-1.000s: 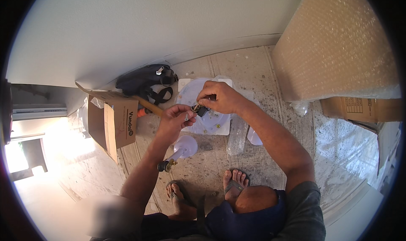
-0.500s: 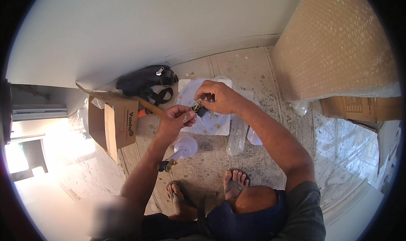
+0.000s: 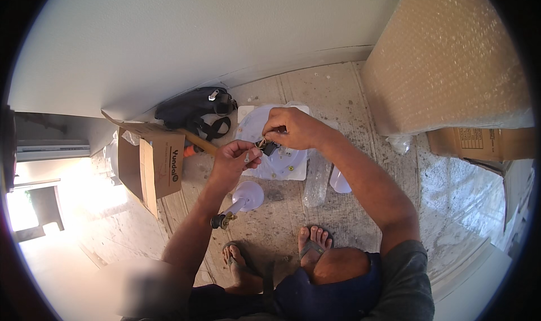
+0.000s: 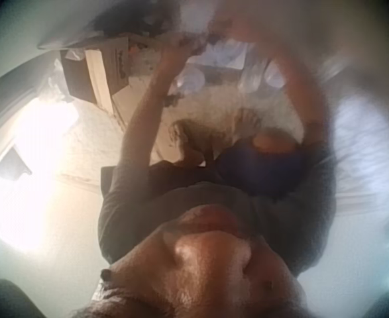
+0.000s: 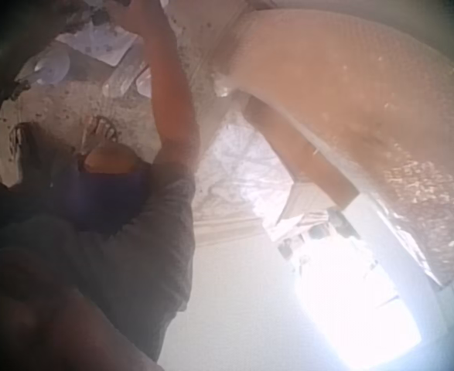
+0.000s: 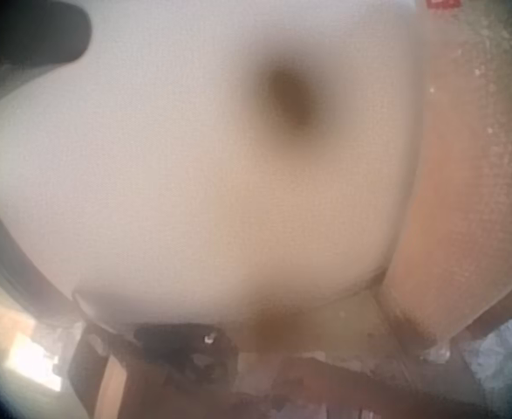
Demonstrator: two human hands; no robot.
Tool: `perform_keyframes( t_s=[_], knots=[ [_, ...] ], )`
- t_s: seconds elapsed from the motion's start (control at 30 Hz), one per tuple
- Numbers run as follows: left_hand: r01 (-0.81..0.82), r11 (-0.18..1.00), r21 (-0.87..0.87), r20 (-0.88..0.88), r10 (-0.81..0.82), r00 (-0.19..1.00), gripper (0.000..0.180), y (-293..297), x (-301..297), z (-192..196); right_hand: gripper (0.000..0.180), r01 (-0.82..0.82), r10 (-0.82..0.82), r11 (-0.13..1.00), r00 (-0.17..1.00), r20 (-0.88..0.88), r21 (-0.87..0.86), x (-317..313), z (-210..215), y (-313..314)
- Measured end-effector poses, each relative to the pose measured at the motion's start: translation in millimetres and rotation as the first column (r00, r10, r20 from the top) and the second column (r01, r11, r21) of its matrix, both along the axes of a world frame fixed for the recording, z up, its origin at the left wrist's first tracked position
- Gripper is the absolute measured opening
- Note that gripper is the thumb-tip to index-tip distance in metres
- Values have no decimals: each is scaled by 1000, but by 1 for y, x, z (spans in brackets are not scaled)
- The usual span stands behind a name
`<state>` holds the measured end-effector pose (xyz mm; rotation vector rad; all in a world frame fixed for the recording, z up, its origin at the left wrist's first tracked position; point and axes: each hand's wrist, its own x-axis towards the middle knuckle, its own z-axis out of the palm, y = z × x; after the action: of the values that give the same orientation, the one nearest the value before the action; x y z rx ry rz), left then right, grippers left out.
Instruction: The person assembles a white plastic light fixture by hand. They connect a brass socket to a white plastic stem, attach a white plastic shade, and secure the components together.
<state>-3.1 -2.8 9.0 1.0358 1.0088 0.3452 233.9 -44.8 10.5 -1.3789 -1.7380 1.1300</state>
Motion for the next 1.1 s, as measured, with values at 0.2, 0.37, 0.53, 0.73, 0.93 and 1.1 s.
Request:
perform_keyframes(
  t_s=[0.2, 0.37, 0.53, 0.73, 0.93, 1.1],
  knots=[
    [-62, 989, -136, 34, 67, 997, 18, 2, -1, -6, 12, -11, 13, 1000, 998, -56, 23, -2, -2, 1],
    [-39, 997, -66, 58, 43, 997, 18, 0, -3, -2, 12, -20, 17, 999, 998, 55, 48, -1, 5, 3],
    [207, 862, 462, -246, -100, 964, 18, -13, 4, 9, 12, -55, 48, 995, 995, 91, 82, 2, 1, 1],
    [302, 650, 697, -309, -108, 945, 15, -8, 1, -2, 12, -54, 50, 996, 998, 48, 77, -1, 0, 4],
    [293, 793, 534, -219, -206, 954, 16, -3, -5, -16, 13, -31, 31, 995, 1000, 5, 90, -3, -3, 2],
    [149, 984, 97, -64, -143, 988, 22, -2, -3, -9, 12, 7, -7, 999, 1000, -9, 42, -4, 2, -2]
  ],
)
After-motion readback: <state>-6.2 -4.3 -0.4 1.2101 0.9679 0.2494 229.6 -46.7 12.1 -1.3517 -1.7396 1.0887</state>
